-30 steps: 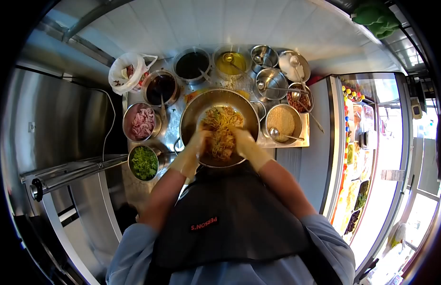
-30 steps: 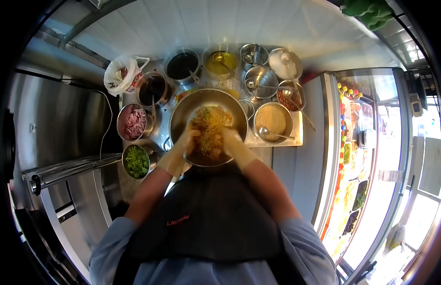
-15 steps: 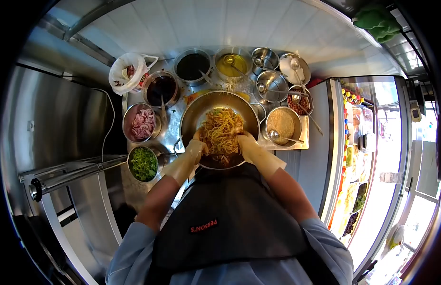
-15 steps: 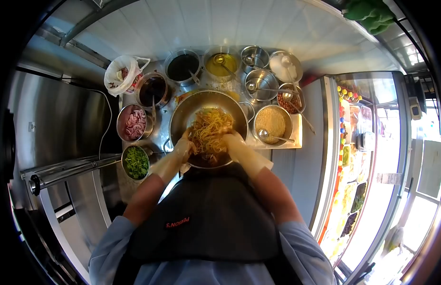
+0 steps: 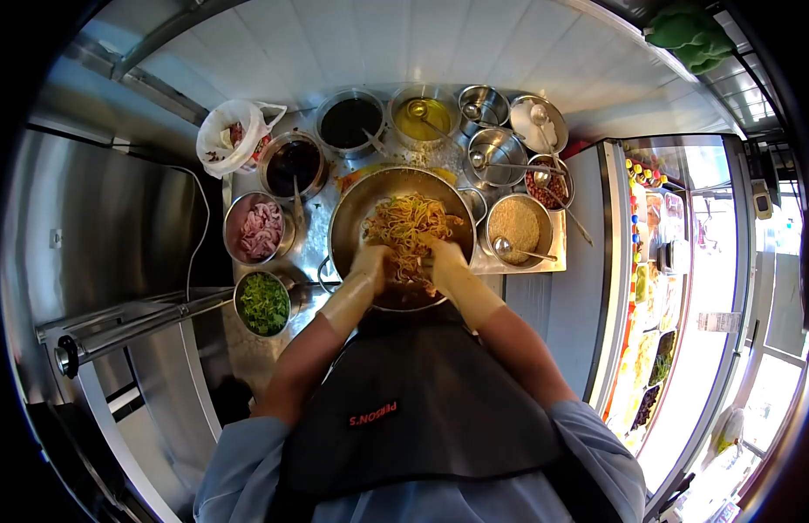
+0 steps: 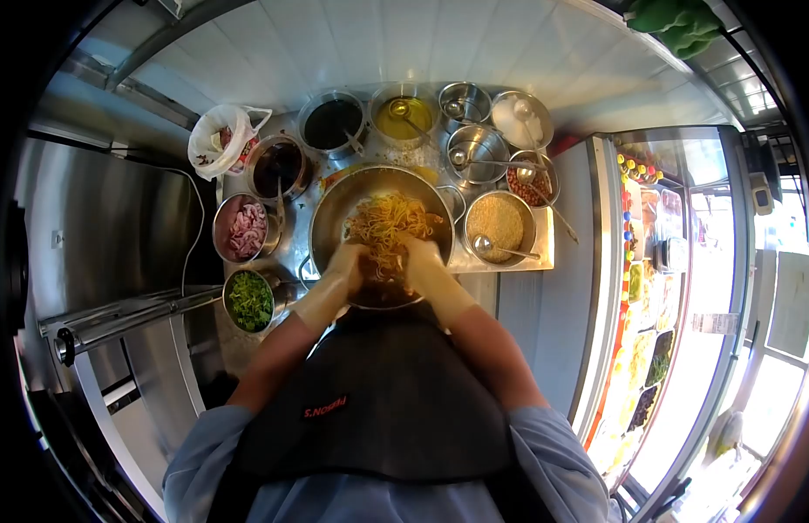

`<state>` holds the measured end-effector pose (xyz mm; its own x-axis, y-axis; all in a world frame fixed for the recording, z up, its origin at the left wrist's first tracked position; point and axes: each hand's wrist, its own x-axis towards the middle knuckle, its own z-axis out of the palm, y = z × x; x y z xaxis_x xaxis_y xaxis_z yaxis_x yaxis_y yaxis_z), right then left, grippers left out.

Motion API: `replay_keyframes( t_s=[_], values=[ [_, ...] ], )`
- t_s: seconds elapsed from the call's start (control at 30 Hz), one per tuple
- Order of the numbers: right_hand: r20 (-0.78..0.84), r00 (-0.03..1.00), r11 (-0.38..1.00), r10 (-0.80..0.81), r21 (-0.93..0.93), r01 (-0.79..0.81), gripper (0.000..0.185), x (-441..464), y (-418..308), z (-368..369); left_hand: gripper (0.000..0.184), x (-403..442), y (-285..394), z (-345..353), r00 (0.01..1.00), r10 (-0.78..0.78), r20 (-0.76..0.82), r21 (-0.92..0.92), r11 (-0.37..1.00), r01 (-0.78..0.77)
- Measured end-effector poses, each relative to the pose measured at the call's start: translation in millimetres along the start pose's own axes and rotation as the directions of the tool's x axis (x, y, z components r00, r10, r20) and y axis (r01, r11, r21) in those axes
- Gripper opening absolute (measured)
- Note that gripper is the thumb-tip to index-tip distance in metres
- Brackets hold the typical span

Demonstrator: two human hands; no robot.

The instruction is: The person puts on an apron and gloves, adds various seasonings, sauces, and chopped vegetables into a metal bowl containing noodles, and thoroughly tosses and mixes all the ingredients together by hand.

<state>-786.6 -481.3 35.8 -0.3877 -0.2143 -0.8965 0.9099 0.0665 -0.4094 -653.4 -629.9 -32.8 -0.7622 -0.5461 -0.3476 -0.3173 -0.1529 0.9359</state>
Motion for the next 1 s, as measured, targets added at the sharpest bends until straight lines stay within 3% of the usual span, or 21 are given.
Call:
replay_keyframes(
  t_s=[0.03, 0.07, 0.1, 0.17, 0.2, 0.23, 0.27, 0.3, 0.37, 0.43, 0.5, 0.57, 0.6, 0.67, 0.7, 0.73, 0.77, 0.83, 0.9, 0.97, 1.0],
  values=[
    [-0.069, 0.995, 0.993, -0.07, -0.104, 0.063, 0.042, -10.8, -12.8, 3.2, 0.066, 11.7, 25.1, -1.6, 0.882, -0.418, -0.217, -0.288, 0.891, 0.351],
    [-0.139, 0.98, 0.97, -0.14, -0.218, 0.108, 0.046, -21.3, -25.5, 6.2, 0.066, 22.0, 28.6, -2.3, 0.88, -0.421, -0.218, -0.288, 0.89, 0.354],
    [-0.206, 0.956, 0.934, -0.208, -0.332, 0.132, 0.05, -30.8, -38.0, 8.8, 0.066, 32.8, 31.6, -1.1, 0.932, -0.268, -0.243, -0.062, 0.964, 0.26],
    [0.019, 0.766, 0.591, -0.643, -0.623, 0.512, 0.056, 13.2, -31.8, 24.1, 0.071, 67.0, 46.7, 4.5, 0.98, 0.082, -0.179, 0.38, 0.925, -0.008],
    [0.027, 0.754, 0.58, -0.657, -0.621, 0.528, 0.056, 35.6, -40.3, 25.9, 0.071, 77.4, 64.2, 8.7, 0.978, 0.1, -0.182, 0.377, 0.926, -0.025],
    [0.18, 0.803, 0.648, -0.568, -0.503, 0.571, 0.053, 57.3, -42.4, 24.1, 0.072, 74.7, 88.9, 14.5, 0.995, -0.104, -0.011, 0.077, 0.992, 0.105],
    [0.331, 0.824, 0.732, -0.46, -0.383, 0.563, 0.051, 73.2, -31.4, 16.9, 0.073, 63.3, 103.7, 17.3, 0.94, -0.265, 0.215, -0.191, 0.933, 0.306],
    [0.48, 0.805, 0.816, -0.35, -0.265, 0.513, 0.049, 75.7, -16.3, 10.5, 0.068, 61.1, 107.1, 16.5, 0.903, -0.387, 0.187, -0.185, 0.889, 0.42],
    [0.638, 0.718, 0.872, -0.278, -0.146, 0.467, 0.047, 84.8, -22.8, 15.9, 0.067, 63.8, 49.5, -13.3, 0.97, -0.105, 0.22, -0.029, 0.993, 0.114],
    [0.572, 0.783, 0.937, -0.245, -0.068, 0.343, 0.045, 68.5, -8.3, 15.4, 0.065, 32.0, 34.9, -35.4, 0.975, -0.162, 0.15, -0.06, 0.983, 0.172],
    [0.494, 0.845, 0.975, -0.208, 0.035, 0.219, 0.043, 49.4, 16.1, 9.2, 0.064, 26.8, 24.3, -25.4, 0.976, -0.124, 0.177, -0.273, 0.947, 0.17],
    [0.438, 0.886, 0.987, -0.149, 0.124, 0.105, 0.041, 43.5, 26.0, 9.8, 0.061, 35.3, 9.1, 15.9, 0.95, -0.297, 0.092, -0.6, 0.745, 0.291],
    [0.364, 0.924, 0.99, -0.118, 0.12, 0.079, 0.039, 48.9, 24.2, 16.4, 0.061, 36.9, 8.1, 9.8, 0.952, -0.293, 0.085, -0.602, 0.747, 0.283],
    [0.357, 0.922, 0.988, -0.152, 0.033, 0.15, 0.04, 59.3, 8.5, 2.5, 0.061, 35.1, 19.4, -12.1, 0.97, -0.225, 0.088, -0.098, 0.967, 0.233],
    [0.246, 0.96, 0.986, -0.131, -0.064, 0.151, 0.041, 37.6, -8.2, -0.9, 0.063, 31.7, 32.8, -24.5, 0.983, -0.17, 0.064, 0.178, 0.972, 0.157],
    [0.131, 0.985, 0.979, -0.108, -0.158, 0.129, 0.043, 10.6, -27.3, -2.4, 0.063, 29.5, 30.6, -26.1, 0.98, -0.197, 0.021, 0.02, 0.98, 0.197],
    [0.134, 0.985, 0.979, -0.109, -0.16, 0.13, 0.043, 23.8, -17.5, -3.1, 0.063, 25.8, 22.6, -27.5, 0.972, -0.234, -0.012, -0.135, 0.964, 0.23],
    [0.149, 0.971, 0.969, -0.188, -0.131, 0.207, 0.044, 91.5, 20.2, -15.2, 0.062, 48.6, -19.7, 3.0, 0.99, -0.134, 0.04, -0.187, 0.973, 0.139],
    [0.152, 0.965, 0.964, -0.215, -0.126, 0.235, 0.045, 87.5, 30.6, -20.2, 0.061, 44.6, -33.4, 12.9, 0.996, -0.044, 0.079, -0.246, 0.967, 0.062],
    [0.201, 0.964, 0.968, -0.177, -0.143, 0.208, 0.051, 11.4, -4.7, -6.5, 0.062, 31.3, -0.4, 8.4, 0.995, -0.1, 0.028, -0.242, 0.965, 0.104],
    [0.213, 0.963, 0.969, -0.167, -0.144, 0.2, 0.053, 3.1, -7.7, -4.6, 0.065, 12.8, 40.4, -4.1, 0.956, -0.273, 0.108, -0.47, 0.833, 0.291]
  ],
)
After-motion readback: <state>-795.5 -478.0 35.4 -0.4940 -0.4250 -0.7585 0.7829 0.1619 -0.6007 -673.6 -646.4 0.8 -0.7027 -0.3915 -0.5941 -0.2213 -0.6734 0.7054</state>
